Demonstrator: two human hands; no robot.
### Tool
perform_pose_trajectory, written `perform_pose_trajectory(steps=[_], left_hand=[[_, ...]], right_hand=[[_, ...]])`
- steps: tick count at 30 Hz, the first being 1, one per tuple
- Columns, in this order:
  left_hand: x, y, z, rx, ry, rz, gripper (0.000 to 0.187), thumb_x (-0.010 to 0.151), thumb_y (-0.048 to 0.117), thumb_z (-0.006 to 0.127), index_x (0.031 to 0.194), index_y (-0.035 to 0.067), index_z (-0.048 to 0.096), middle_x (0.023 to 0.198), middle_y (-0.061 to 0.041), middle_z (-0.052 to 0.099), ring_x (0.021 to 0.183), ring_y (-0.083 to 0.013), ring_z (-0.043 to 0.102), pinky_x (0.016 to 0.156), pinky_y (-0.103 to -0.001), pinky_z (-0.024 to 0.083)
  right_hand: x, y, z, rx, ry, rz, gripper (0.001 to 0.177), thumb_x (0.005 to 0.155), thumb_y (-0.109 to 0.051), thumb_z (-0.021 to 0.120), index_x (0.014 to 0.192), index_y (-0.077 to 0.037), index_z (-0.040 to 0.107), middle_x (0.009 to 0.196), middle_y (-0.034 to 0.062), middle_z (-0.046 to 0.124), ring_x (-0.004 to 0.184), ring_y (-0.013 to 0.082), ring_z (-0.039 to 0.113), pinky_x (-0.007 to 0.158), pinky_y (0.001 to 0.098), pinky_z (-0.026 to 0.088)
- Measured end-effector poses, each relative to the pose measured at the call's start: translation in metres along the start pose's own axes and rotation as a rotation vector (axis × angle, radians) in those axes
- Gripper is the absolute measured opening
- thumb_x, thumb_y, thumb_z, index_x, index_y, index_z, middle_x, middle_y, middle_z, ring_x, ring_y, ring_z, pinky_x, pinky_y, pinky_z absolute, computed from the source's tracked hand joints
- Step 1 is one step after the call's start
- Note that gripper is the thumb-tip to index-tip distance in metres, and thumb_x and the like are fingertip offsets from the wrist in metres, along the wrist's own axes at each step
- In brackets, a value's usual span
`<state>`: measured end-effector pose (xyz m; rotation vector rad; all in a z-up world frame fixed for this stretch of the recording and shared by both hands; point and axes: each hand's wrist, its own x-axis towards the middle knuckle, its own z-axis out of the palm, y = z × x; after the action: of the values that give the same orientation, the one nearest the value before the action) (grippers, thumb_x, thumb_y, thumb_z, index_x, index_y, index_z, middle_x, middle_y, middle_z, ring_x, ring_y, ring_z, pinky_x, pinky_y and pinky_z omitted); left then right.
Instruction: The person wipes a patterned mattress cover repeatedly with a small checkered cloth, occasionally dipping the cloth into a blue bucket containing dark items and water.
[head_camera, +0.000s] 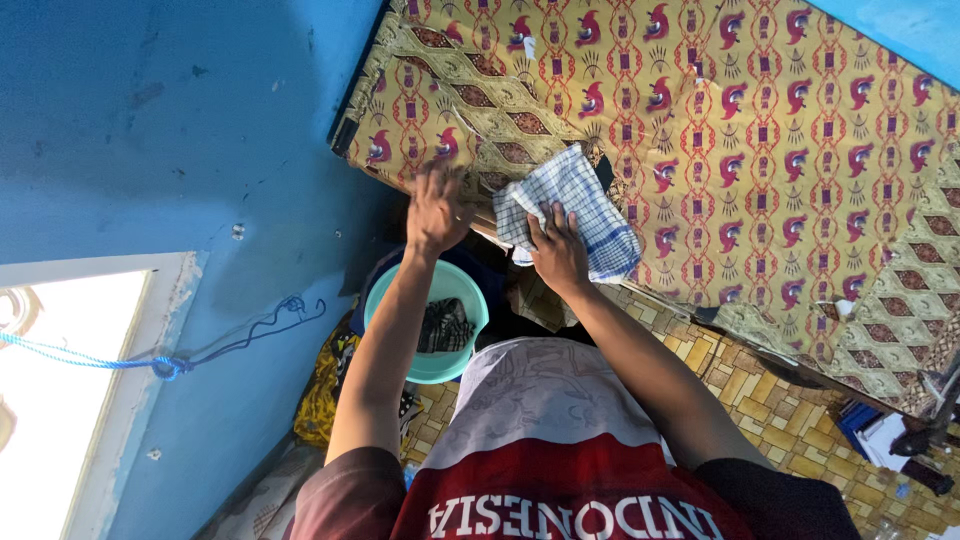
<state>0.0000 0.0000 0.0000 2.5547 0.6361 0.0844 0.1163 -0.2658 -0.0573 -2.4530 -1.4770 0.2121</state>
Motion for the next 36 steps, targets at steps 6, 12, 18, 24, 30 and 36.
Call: perform_pose_trajectory(steps=[6,12,18,24,30,36], left_hand=[[-0.013,-0.019,0.018,0.056,0.199,0.008,0.058,0.093,0.032,0.066,0.145,0.009,0.059,0.155,-0.02,0.041,0.146,-0.045,0.035,0.118,-0.062,0.032],[-0.013,-0.013,0.006,-0.005,0.236,0.003,0.056,0.089,0.03,0.07,0.139,0.008,0.061,0.153,-0.016,0.046,0.142,-0.0433,0.039,0.116,-0.058,0.036],[-0.013,-0.026,0.005,-0.047,0.301,-0.134,0.053,0.085,0.021,0.072,0.136,0.007,0.064,0.144,-0.022,0.05,0.137,-0.0479,0.04,0.102,-0.05,0.045],[-0.013,-0.043,0.0,-0.003,0.34,-0.088,0.041,0.088,0.019,0.07,0.128,0.013,0.069,0.143,-0.011,0.057,0.127,-0.038,0.054,0.106,-0.051,0.047],[-0.015,-0.035,-0.001,-0.02,0.295,-0.141,0.037,0.086,0.02,0.072,0.122,0.012,0.068,0.143,-0.012,0.055,0.137,-0.0384,0.049,0.11,-0.053,0.044],[-0.013,-0.032,0.009,-0.09,0.281,-0.207,0.04,0.09,0.016,0.068,0.13,0.011,0.065,0.156,-0.013,0.047,0.143,-0.0416,0.042,0.109,-0.052,0.045]], right_hand=[[0.005,-0.013,-0.001,-0.003,0.03,0.028,0.073,0.083,-0.017,0.079,0.149,-0.002,0.051,0.152,0.0322,0.047,0.147,0.0507,0.036,0.121,0.0659,0.023],[0.059,-0.04,0.011,0.039,0.066,-0.066,0.073,0.082,-0.021,0.079,0.145,0.002,0.051,0.151,0.0336,0.05,0.144,0.0531,0.039,0.117,0.0674,0.024],[0.056,-0.032,0.018,-0.021,0.036,-0.142,0.071,0.086,-0.019,0.075,0.15,0.0,0.05,0.149,0.0336,0.049,0.147,0.0508,0.039,0.121,0.0659,0.027],[0.062,-0.038,0.023,-0.098,0.03,-0.135,0.064,0.086,-0.015,0.068,0.145,0.004,0.051,0.147,0.038,0.05,0.142,0.0557,0.041,0.116,0.0708,0.027],[0.099,-0.065,0.043,-0.129,0.094,-0.122,0.063,0.092,-0.017,0.067,0.149,0.002,0.049,0.151,0.037,0.049,0.146,0.0542,0.037,0.118,0.0705,0.024],[0.106,-0.076,0.027,-0.017,0.052,-0.101,0.072,0.088,-0.029,0.073,0.146,0.007,0.049,0.143,0.0395,0.05,0.14,0.0583,0.033,0.112,0.0755,0.023]])
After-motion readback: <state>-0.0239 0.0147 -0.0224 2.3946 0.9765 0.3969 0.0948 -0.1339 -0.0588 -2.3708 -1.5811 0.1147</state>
